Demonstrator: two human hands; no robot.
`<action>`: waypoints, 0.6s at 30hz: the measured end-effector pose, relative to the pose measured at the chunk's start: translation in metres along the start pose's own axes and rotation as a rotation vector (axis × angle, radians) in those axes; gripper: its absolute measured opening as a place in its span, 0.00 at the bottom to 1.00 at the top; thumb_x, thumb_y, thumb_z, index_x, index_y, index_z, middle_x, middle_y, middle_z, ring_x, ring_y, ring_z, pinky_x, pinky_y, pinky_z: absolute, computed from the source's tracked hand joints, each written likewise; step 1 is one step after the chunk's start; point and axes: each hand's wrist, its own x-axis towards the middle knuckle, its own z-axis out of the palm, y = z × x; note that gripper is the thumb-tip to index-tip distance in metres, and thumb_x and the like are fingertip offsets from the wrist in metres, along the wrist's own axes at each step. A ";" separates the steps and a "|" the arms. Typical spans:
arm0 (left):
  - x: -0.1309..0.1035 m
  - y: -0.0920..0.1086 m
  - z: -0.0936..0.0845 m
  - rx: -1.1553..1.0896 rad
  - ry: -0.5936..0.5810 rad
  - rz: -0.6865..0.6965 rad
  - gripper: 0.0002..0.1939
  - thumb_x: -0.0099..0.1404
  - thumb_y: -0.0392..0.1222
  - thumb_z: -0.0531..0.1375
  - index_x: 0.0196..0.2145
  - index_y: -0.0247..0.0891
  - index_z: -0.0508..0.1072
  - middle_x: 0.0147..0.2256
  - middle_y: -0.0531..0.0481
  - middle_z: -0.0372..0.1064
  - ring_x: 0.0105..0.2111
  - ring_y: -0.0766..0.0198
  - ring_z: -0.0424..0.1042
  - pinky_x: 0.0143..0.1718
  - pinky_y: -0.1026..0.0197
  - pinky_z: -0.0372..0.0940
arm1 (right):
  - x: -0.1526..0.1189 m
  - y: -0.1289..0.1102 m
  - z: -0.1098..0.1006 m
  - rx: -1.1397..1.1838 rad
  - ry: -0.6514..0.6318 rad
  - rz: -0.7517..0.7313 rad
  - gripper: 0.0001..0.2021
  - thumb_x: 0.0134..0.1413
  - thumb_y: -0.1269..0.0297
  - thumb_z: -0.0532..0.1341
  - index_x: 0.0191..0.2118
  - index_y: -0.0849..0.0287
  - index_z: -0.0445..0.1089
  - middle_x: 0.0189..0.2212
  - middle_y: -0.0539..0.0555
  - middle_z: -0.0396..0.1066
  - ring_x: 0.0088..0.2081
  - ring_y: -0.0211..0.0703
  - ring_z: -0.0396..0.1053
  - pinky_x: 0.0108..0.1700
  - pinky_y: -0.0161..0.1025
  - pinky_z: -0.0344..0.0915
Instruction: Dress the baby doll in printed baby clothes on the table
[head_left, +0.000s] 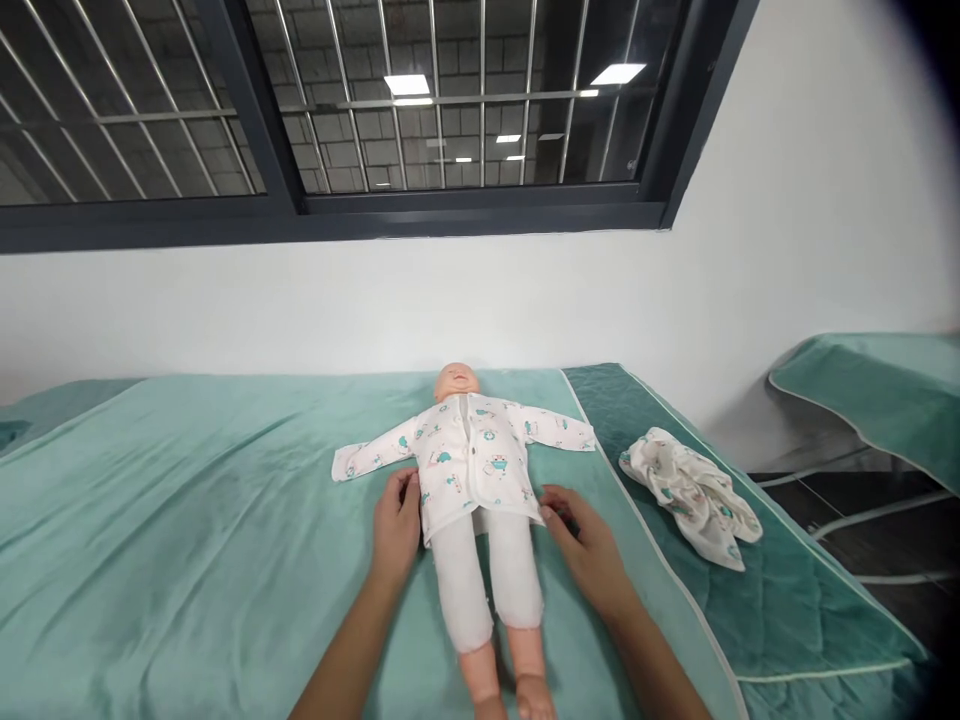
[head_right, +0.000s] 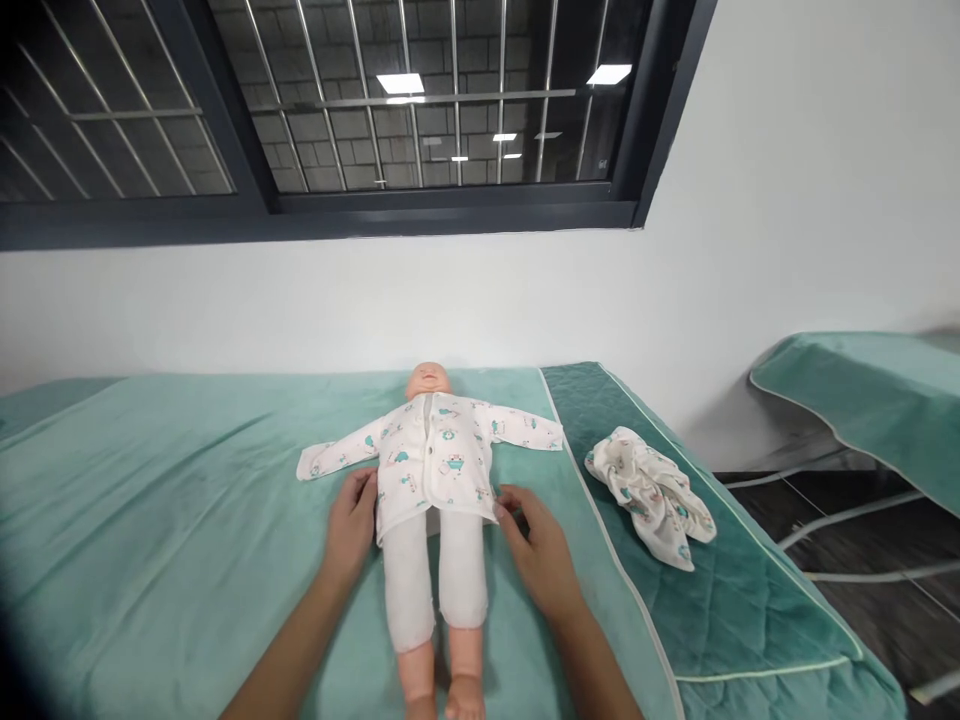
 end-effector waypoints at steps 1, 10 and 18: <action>-0.002 0.000 -0.001 0.005 0.004 -0.004 0.16 0.68 0.53 0.52 0.40 0.39 0.71 0.39 0.49 0.74 0.39 0.57 0.70 0.41 0.58 0.63 | 0.000 0.002 0.000 0.005 -0.015 0.014 0.17 0.63 0.53 0.56 0.51 0.56 0.69 0.46 0.57 0.74 0.46 0.51 0.71 0.51 0.47 0.66; -0.050 -0.004 -0.017 0.191 0.007 0.049 0.12 0.63 0.39 0.53 0.43 0.40 0.70 0.40 0.47 0.72 0.40 0.55 0.71 0.43 0.54 0.65 | 0.001 0.013 -0.001 -0.081 -0.047 -0.076 0.22 0.57 0.66 0.53 0.57 0.55 0.64 0.49 0.57 0.72 0.49 0.50 0.70 0.51 0.49 0.67; -0.073 -0.005 -0.020 0.376 -0.068 0.271 0.14 0.60 0.36 0.57 0.44 0.42 0.70 0.48 0.45 0.70 0.50 0.52 0.68 0.52 0.48 0.63 | 0.002 0.002 0.004 -0.354 -0.080 -0.089 0.22 0.57 0.59 0.58 0.58 0.51 0.62 0.46 0.54 0.69 0.48 0.51 0.68 0.48 0.48 0.66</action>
